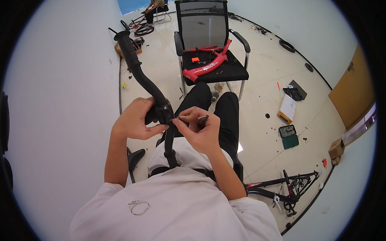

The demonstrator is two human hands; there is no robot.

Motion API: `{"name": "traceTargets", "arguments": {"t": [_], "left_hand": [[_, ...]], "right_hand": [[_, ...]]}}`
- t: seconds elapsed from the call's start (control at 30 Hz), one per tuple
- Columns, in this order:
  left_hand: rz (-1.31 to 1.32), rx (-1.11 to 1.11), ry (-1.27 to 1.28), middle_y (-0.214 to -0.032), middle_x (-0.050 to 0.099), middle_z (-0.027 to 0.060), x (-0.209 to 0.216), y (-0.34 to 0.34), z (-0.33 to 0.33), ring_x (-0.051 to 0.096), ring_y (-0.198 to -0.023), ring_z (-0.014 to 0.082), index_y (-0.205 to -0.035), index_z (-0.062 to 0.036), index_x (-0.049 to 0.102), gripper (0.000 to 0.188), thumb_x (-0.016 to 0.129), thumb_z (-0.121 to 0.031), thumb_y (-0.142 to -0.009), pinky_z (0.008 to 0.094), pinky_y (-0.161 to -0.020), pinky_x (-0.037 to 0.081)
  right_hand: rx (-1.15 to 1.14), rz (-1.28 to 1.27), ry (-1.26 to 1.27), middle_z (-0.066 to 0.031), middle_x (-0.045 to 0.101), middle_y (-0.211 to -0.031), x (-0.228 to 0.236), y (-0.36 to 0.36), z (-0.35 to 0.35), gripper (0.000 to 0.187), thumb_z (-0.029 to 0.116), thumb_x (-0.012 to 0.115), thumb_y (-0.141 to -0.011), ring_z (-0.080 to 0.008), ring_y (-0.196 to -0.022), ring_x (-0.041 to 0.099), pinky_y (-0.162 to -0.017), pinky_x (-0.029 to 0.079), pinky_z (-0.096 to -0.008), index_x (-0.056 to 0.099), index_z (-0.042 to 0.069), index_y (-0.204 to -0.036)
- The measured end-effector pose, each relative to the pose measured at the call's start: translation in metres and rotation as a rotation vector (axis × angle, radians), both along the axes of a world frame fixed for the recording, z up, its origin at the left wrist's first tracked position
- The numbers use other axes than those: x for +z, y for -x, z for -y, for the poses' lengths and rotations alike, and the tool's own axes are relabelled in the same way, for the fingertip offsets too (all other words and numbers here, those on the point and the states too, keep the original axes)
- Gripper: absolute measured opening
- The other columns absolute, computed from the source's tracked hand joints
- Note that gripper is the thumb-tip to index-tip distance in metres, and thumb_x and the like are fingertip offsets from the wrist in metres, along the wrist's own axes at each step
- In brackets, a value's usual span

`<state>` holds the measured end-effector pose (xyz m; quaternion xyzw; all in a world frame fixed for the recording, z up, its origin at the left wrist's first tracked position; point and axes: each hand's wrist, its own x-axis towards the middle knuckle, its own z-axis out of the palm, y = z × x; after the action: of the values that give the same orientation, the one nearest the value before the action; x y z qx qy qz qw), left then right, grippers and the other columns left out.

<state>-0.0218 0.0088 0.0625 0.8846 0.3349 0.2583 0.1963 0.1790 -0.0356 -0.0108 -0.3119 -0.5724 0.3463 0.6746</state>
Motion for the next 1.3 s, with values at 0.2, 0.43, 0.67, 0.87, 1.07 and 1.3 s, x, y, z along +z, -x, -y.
{"name": "traceTargets", "arguments": {"t": [0.2, 0.43, 0.67, 0.87, 1.07, 1.3], "left_hand": [[-0.016, 0.003, -0.028, -0.059, 0.055, 0.0108, -0.001, -0.002, -0.002, 0.053, -0.050, 0.0277, -0.092, 0.0016, 0.062, 0.043, 0.079, -0.026, -0.064, 0.0350, -0.051, 0.040], [0.021, -0.016, 0.008, -0.060, 0.057, 0.0108, -0.001, -0.008, -0.005, 0.055, -0.051, 0.0267, -0.091, 0.0005, 0.062, 0.041, 0.079, -0.024, -0.063, 0.0338, -0.051, 0.041], [-0.062, 0.022, 0.013, -0.062, 0.058, 0.0114, 0.003, -0.013, -0.002, 0.057, -0.055, 0.0300, -0.092, -0.0002, 0.063, 0.041, 0.079, -0.025, -0.063, 0.0363, -0.055, 0.044], [-0.057, 0.021, 0.009, -0.063, 0.059, 0.0126, 0.001, -0.014, -0.003, 0.058, -0.057, 0.0320, -0.090, -0.0004, 0.063, 0.041, 0.078, -0.026, -0.063, 0.0379, -0.057, 0.045], [-0.130, 0.051, 0.036, -0.063, 0.059, 0.0129, 0.006, -0.016, -0.003, 0.058, -0.057, 0.0323, -0.090, 0.0005, 0.063, 0.040, 0.077, -0.026, -0.063, 0.0370, -0.056, 0.045], [-0.029, 0.011, 0.023, -0.058, 0.053, 0.0102, -0.003, -0.012, -0.003, 0.050, -0.049, 0.0255, -0.087, 0.0016, 0.060, 0.038, 0.078, -0.024, -0.064, 0.0337, -0.050, 0.039]], "right_hand": [[-0.005, 0.098, -0.036, -0.0085, 0.069, -0.085, 0.002, -0.001, 0.004, 0.018, -0.008, 0.075, -0.077, 0.0029, -0.053, 0.039, -0.046, 0.026, -0.0169, 0.059, -0.002, -0.073], [-0.005, 0.092, -0.023, -0.0026, 0.067, -0.079, -0.002, -0.002, 0.002, 0.011, -0.004, 0.075, -0.079, 0.0029, -0.050, 0.036, -0.045, 0.023, -0.0182, 0.065, -0.001, -0.080], [0.093, 0.080, 0.177, 0.0020, 0.062, -0.073, 0.000, -0.011, 0.004, 0.012, -0.002, 0.072, -0.084, 0.0026, -0.048, 0.034, -0.046, 0.024, -0.0185, 0.067, -0.002, -0.094], [-0.051, 0.273, -0.065, -0.0061, 0.065, -0.081, 0.000, -0.006, 0.002, 0.016, -0.005, 0.066, -0.086, -0.0069, -0.059, 0.055, -0.053, 0.043, -0.0226, 0.063, -0.002, -0.101], [-0.094, 0.449, -0.072, -0.0102, 0.066, -0.081, -0.001, -0.003, 0.002, 0.016, -0.008, 0.060, -0.085, -0.0185, -0.066, 0.065, -0.061, 0.049, -0.0294, 0.059, -0.001, -0.099], [0.104, 0.334, 0.144, 0.0001, 0.053, -0.068, 0.006, -0.017, 0.003, 0.012, 0.011, 0.060, -0.095, -0.0036, -0.059, 0.038, -0.051, 0.031, -0.0228, 0.057, 0.000, -0.099]]}}
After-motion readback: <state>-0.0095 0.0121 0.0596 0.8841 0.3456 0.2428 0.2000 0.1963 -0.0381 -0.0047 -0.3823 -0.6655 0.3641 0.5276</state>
